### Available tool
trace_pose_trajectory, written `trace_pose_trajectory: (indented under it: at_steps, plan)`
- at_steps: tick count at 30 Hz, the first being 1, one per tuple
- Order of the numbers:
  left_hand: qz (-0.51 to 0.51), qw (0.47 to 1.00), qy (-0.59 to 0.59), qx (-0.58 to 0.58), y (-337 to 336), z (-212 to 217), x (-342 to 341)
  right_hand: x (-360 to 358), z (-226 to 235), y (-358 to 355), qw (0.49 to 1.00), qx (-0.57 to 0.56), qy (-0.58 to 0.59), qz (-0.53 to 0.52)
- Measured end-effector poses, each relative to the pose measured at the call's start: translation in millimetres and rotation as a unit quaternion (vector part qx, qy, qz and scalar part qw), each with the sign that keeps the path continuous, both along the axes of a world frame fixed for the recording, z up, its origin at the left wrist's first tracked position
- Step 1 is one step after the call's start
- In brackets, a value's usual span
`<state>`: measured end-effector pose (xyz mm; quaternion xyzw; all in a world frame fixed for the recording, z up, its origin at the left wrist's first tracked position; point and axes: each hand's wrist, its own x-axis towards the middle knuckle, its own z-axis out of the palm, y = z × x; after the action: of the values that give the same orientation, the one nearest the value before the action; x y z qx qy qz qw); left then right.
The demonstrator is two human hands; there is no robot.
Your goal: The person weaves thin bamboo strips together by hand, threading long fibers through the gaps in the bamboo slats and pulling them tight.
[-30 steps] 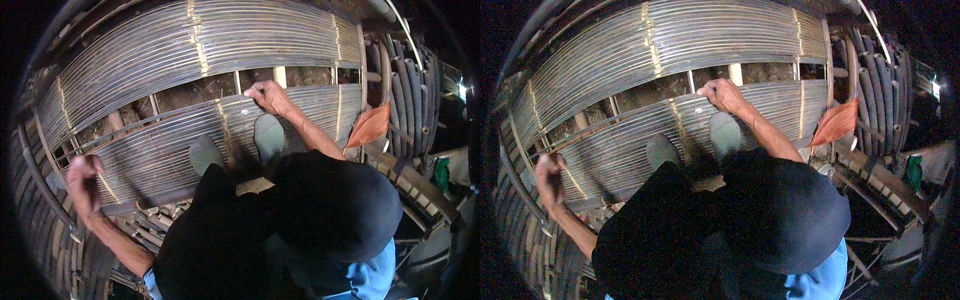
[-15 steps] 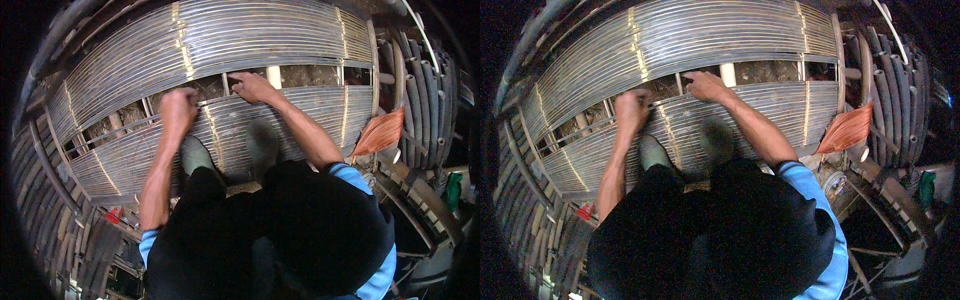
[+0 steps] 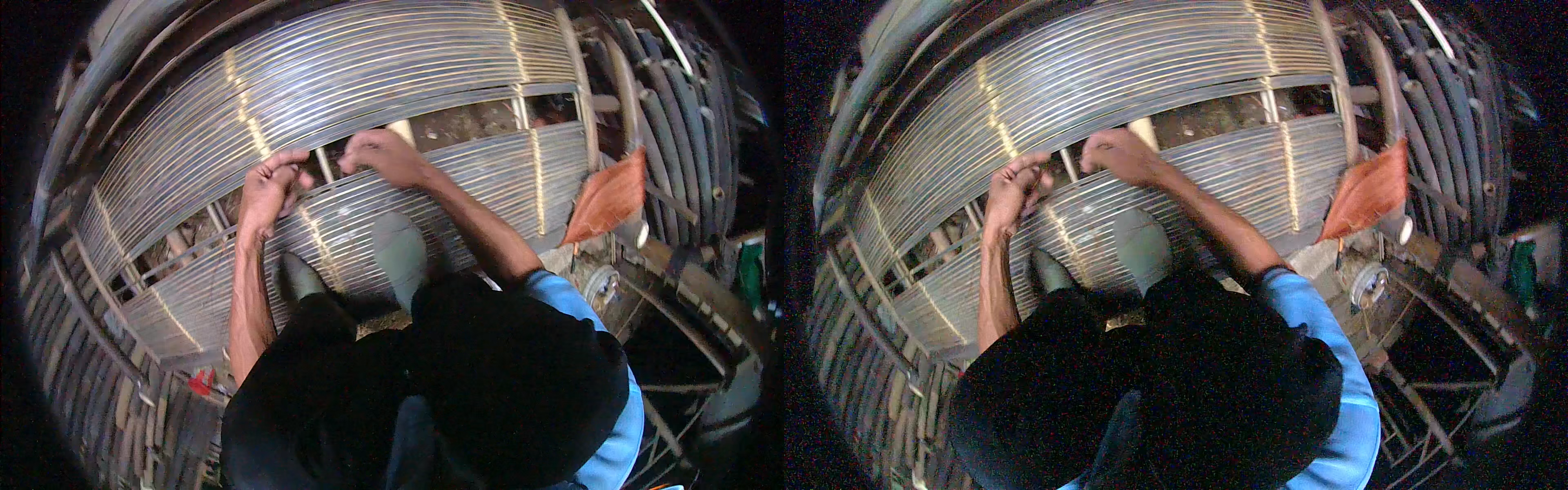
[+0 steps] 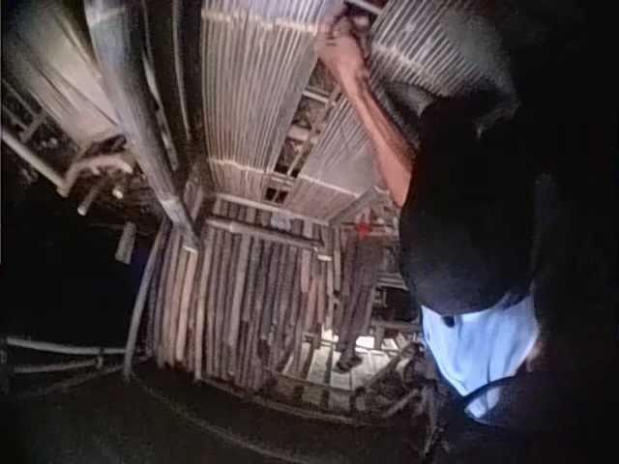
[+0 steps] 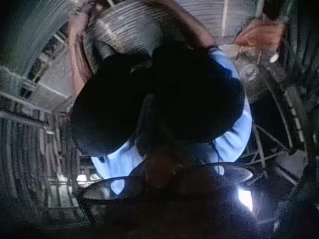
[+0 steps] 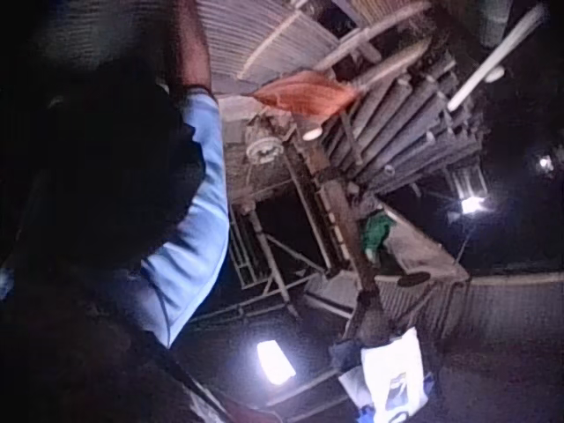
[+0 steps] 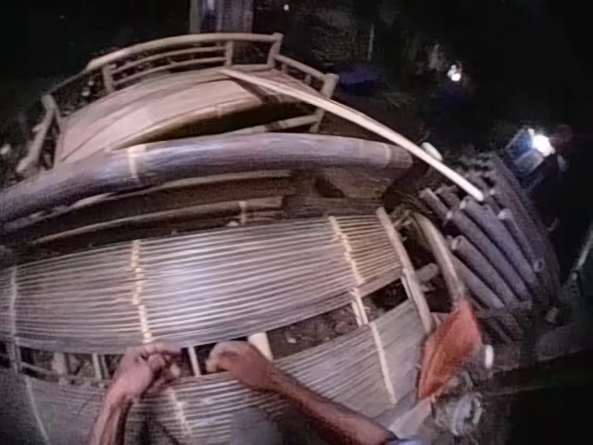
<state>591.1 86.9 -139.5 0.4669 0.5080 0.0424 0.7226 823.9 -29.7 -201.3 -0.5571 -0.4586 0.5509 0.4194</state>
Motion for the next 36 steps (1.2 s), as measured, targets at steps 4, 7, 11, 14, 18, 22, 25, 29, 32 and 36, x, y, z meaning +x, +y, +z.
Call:
trace_pose_trajectory:
  at_steps: [4, 7, 11, 14, 18, 22, 25, 29, 32, 36]
  plan:
    - [0.088, 0.967, -0.221, -0.094, -16, 41, 9, 8, 66, 1, 0.997, -0.035, 0.054, 0.045]
    - [-0.004, 0.985, -0.17, -0.03, -35, 42, 8, -2, 91, 9, 0.992, -0.006, -0.052, 0.115]
    - [-0.112, 0.907, 0.126, 0.387, -42, 43, -30, -1, 84, 12, 0.999, -0.009, -0.052, 0.006]
    - [-0.074, 0.907, 0.197, 0.364, -46, 61, -86, 25, 72, 16, 0.991, -0.015, -0.119, -0.059]
    - [0.031, 0.943, 0.273, 0.189, -79, 96, -213, 50, 64, 25, 0.966, -0.037, -0.216, -0.139]
    - [0.087, 0.958, 0.265, 0.061, -132, 138, -358, 75, 52, 30, 0.953, -0.02, -0.233, -0.195]
    - [0.348, 0.923, 0.157, -0.039, -208, 160, -479, 58, 52, 34, 0.961, 0.035, -0.27, -0.055]
    - [0.295, 0.776, 0.558, 0.01, -270, 208, -616, 13, 62, 37, 0.956, 0.05, -0.282, 0.058]
    - [0.02, 0.537, 0.837, 0.104, -251, 204, -630, 3, 62, 34, 0.954, -0.023, -0.287, 0.084]
    - [0.156, 0.743, 0.524, 0.387, -135, 76, -428, 5, 38, 13, 0.943, -0.077, -0.304, 0.114]
